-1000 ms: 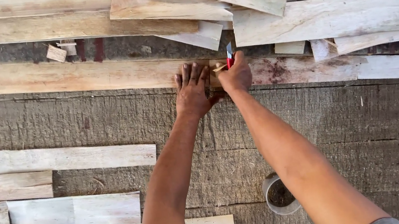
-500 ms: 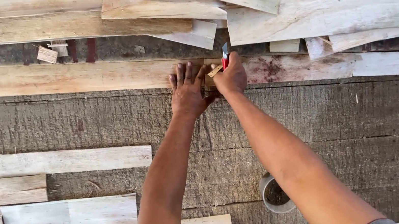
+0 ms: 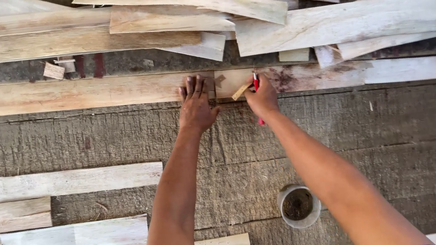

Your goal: Cutting and fitting thin wood strips onto a wooden frame to cover its surface.

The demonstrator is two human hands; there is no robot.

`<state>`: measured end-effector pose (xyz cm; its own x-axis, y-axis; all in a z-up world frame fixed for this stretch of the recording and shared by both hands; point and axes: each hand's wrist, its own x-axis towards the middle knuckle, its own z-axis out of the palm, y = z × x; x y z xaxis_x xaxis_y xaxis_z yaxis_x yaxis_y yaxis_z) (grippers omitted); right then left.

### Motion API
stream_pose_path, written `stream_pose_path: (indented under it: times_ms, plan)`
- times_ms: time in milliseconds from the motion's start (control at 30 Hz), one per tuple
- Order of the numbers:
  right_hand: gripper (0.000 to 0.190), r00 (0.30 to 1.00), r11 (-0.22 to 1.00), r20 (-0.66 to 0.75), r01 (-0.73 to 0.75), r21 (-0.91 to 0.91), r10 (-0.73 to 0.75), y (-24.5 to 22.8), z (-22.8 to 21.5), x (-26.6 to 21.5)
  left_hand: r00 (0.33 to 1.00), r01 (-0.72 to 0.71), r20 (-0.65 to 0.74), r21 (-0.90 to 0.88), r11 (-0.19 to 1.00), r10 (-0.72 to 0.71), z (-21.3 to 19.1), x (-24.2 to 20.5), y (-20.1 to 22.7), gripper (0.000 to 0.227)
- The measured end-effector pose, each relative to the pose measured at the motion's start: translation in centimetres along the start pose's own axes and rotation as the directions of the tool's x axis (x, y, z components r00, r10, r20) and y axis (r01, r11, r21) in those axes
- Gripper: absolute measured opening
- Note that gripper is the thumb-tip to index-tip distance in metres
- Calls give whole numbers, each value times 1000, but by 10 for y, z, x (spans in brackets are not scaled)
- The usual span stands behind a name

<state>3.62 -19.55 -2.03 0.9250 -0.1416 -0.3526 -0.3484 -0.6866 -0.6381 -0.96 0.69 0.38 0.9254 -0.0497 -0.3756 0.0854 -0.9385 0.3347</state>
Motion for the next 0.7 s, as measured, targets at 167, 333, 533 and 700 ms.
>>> stream_pose_path:
  times_ms: [167, 333, 533, 700]
  plan:
    - [20, 993, 994, -28, 111, 15, -111, 53, -51, -48, 980, -81, -186, -41, 996, 72, 35, -28, 17, 73]
    - [22, 987, 993, -111, 114, 2, -113, 122, -89, -115, 957, -141, -289, -401, 905, 21, 131, -91, 64, 53]
    - [25, 982, 995, -166, 89, -44, -95, 195, -127, -208, 954, -92, -273, -663, 743, -126, 185, -205, 130, 34]
    - [25, 983, 995, -166, 70, -66, -80, 219, -155, -282, 980, 98, -69, -647, 756, -186, 244, -248, 144, 35]
